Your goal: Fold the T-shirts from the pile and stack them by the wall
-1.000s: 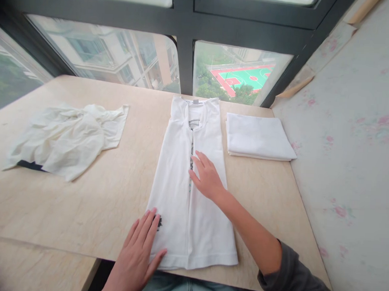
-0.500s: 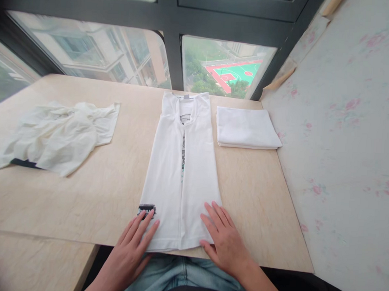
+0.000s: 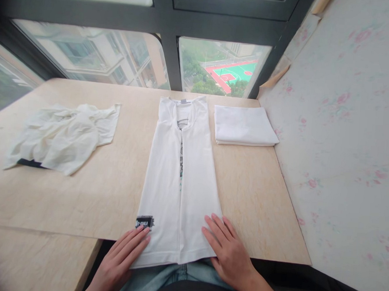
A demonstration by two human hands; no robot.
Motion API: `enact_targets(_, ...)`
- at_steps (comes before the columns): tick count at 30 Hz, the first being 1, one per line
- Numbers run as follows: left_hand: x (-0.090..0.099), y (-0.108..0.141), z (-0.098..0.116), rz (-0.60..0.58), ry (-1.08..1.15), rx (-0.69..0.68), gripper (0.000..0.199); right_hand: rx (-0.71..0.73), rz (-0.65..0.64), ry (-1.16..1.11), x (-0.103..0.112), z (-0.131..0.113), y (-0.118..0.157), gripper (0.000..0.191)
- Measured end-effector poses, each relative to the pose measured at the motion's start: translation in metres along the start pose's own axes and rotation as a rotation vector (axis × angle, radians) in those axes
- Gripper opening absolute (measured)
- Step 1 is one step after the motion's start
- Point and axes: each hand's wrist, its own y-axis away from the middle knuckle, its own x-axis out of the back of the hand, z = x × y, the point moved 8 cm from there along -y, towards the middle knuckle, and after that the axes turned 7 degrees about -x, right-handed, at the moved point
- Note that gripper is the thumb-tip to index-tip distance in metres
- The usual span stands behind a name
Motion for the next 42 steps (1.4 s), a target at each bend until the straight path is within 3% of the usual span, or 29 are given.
enact_targets(5,0.008,0.01,-0.001,0.063,0.123,0.027,0.056,0.088,0.107,-0.062,0.007,0.0,0.014,0.071)
enact_targets(10,0.017,0.008,-0.009,0.083,0.178,0.06,0.046,0.086,0.224,-0.228,0.034,0.005,0.009,0.05)
enact_targets(12,0.024,0.002,-0.011,0.048,0.205,0.074,0.04,0.07,0.216,-0.296,0.047,0.005,0.006,0.045)
enact_targets(15,0.041,-0.012,-0.006,-0.044,0.321,0.094,0.032,0.063,0.092,-0.389,0.065,-0.002,0.005,0.041)
enact_targets(18,0.069,-0.029,0.003,-0.124,0.457,0.08,0.03,0.05,-0.02,-0.434,0.094,-0.01,0.003,0.042)
enact_targets(20,0.091,-0.044,-0.001,-0.113,0.499,0.065,0.031,0.065,-0.008,-0.453,0.123,-0.011,-0.006,0.041)
enact_targets(23,0.111,-0.079,-0.041,-0.025,0.519,0.116,0.032,0.064,0.074,-0.49,0.165,0.004,-0.044,0.032)
enact_targets(25,0.106,-0.112,-0.09,0.054,0.541,0.235,0.022,-0.028,0.124,-0.512,0.178,0.032,-0.088,0.023)
enact_targets(27,0.082,-0.143,-0.148,0.103,0.591,0.449,0.023,-0.2,0.166,-0.543,0.174,0.071,-0.139,0.022)
enact_targets(29,0.042,-0.167,-0.196,0.042,0.594,0.629,0.032,-0.357,0.135,-0.624,0.149,0.109,-0.187,0.032)
enact_targets(31,0.001,-0.178,-0.228,-0.045,0.53,0.749,0.028,-0.512,0.106,-0.636,0.114,0.143,-0.222,0.036)
enact_targets(33,-0.027,-0.175,-0.244,-0.048,0.469,0.821,0.024,-0.612,0.134,-0.62,0.084,0.169,-0.238,0.037)
enact_targets(36,-0.045,-0.159,-0.249,-0.004,0.42,0.877,0.023,-0.689,0.195,-0.625,0.055,0.191,-0.237,0.044)
enact_targets(39,-0.047,-0.15,-0.246,0.01,0.422,0.903,0.031,-0.704,0.237,-0.631,0.048,0.196,-0.229,0.045)
enact_targets(42,-0.045,-0.156,-0.245,0.023,0.432,0.907,0.034,-0.706,0.27,-0.618,0.05,0.196,-0.228,0.041)
